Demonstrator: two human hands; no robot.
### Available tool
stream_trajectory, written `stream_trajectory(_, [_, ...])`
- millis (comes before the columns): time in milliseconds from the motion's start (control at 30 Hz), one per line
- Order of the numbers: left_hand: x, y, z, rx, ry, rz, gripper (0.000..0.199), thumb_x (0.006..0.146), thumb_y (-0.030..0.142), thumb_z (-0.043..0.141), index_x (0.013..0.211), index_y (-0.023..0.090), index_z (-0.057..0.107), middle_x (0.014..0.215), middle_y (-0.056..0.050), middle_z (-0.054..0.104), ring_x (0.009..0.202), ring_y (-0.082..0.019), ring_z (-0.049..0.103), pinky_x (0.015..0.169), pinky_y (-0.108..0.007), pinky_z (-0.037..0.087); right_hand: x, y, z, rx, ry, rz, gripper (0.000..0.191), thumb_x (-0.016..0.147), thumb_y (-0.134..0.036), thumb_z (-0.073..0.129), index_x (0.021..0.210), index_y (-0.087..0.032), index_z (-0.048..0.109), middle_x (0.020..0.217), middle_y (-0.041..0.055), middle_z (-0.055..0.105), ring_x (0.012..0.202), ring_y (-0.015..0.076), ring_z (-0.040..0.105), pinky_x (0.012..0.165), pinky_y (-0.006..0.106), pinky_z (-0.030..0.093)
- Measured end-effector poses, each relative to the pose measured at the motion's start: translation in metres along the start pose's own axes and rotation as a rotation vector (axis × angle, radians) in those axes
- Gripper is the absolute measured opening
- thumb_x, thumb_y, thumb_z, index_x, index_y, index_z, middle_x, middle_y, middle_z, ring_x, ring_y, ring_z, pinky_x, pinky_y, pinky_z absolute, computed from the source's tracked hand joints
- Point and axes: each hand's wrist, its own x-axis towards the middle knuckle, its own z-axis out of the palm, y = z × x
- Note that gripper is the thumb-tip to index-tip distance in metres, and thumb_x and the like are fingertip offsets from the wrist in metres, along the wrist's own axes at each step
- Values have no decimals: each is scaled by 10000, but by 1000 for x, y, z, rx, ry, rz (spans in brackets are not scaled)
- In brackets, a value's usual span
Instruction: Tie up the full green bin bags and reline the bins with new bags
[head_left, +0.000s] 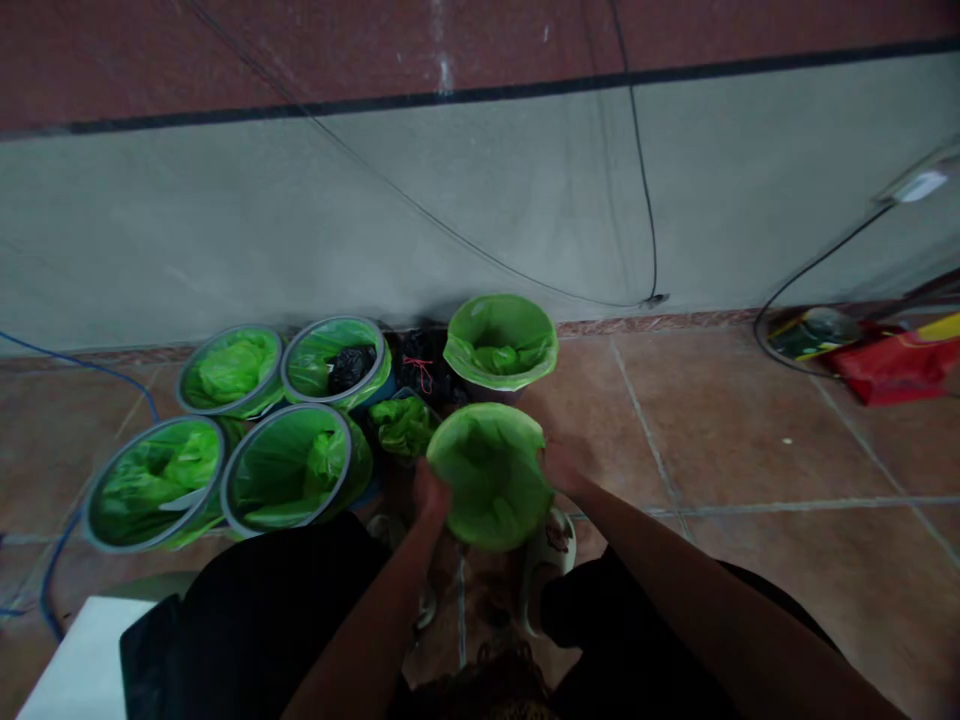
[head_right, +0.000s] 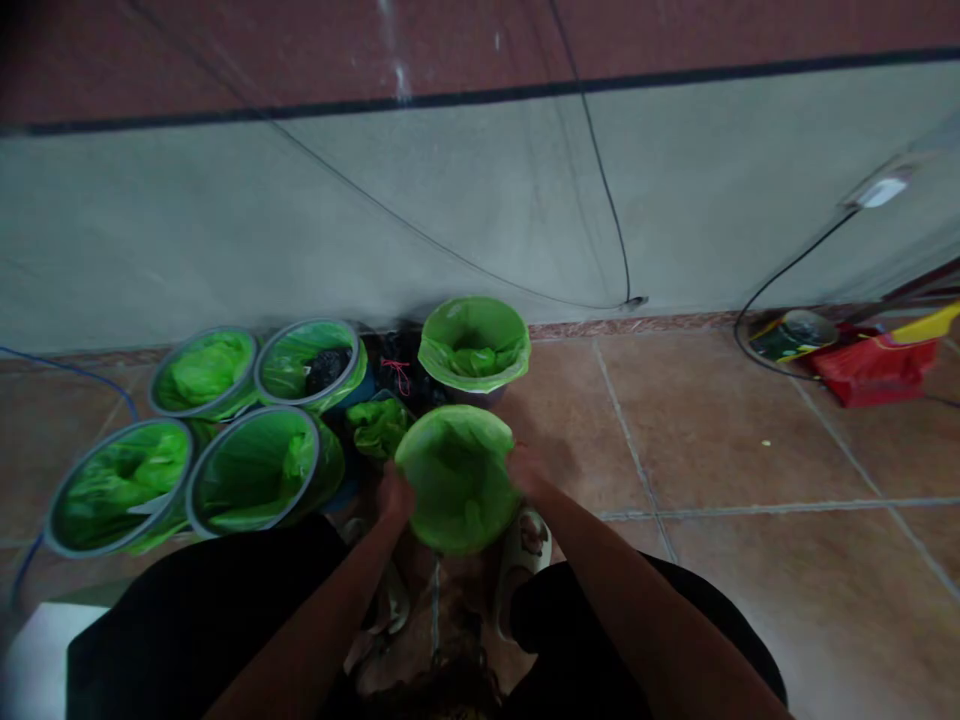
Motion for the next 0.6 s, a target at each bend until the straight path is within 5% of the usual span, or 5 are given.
stream_trajectory(133, [34,24,-17,30,-29,148,485,831,46,537,1312,98,555,1087,-140,722,1037,-289,694,899,-363,514,-18,4,0,41,-12,43,225,927,-174,528,1041,-95,705,917,135,699,995,238,649,853,306,509])
stream_trajectory(267, [35,41,-30,102,157,349,577,852,134,555,1417,61,461,1323,-221,610,1272,-328,566,1075,-437,438,-22,8,-21,127,-105,107,462,840,-424,708,1174,-108,667,883,129,704,776,228,652,665,327,532])
stream_trajectory(367, [-5,44,-16,91,243,519,542,891,187,510,1418,69,458,1381,-217,565,1311,-319,520,1122,-462,406,-10,11,-44,249,-18,243,709,772,-554,728,1296,-96,590,1045,170,690,744,216,642,598,310,513])
stream_trajectory(500, [-76,51,30,69,-17,841,548,919,221,495,1456,128,440,1499,-164,486,1389,-278,443,1177,-432,362,7,11,-56,514,87,272,419,947,-409,441,1179,-113,626,1019,126,704,749,153,640,598,231,480])
stream_trajectory(600, [-104,69,60,137,-185,912,610,902,213,525,1495,138,404,1573,-159,413,1439,-289,390,1205,-445,324,10,11,-45,526,78,217,400,956,-391,366,1041,-130,656,922,95,719,719,138,645,606,220,485])
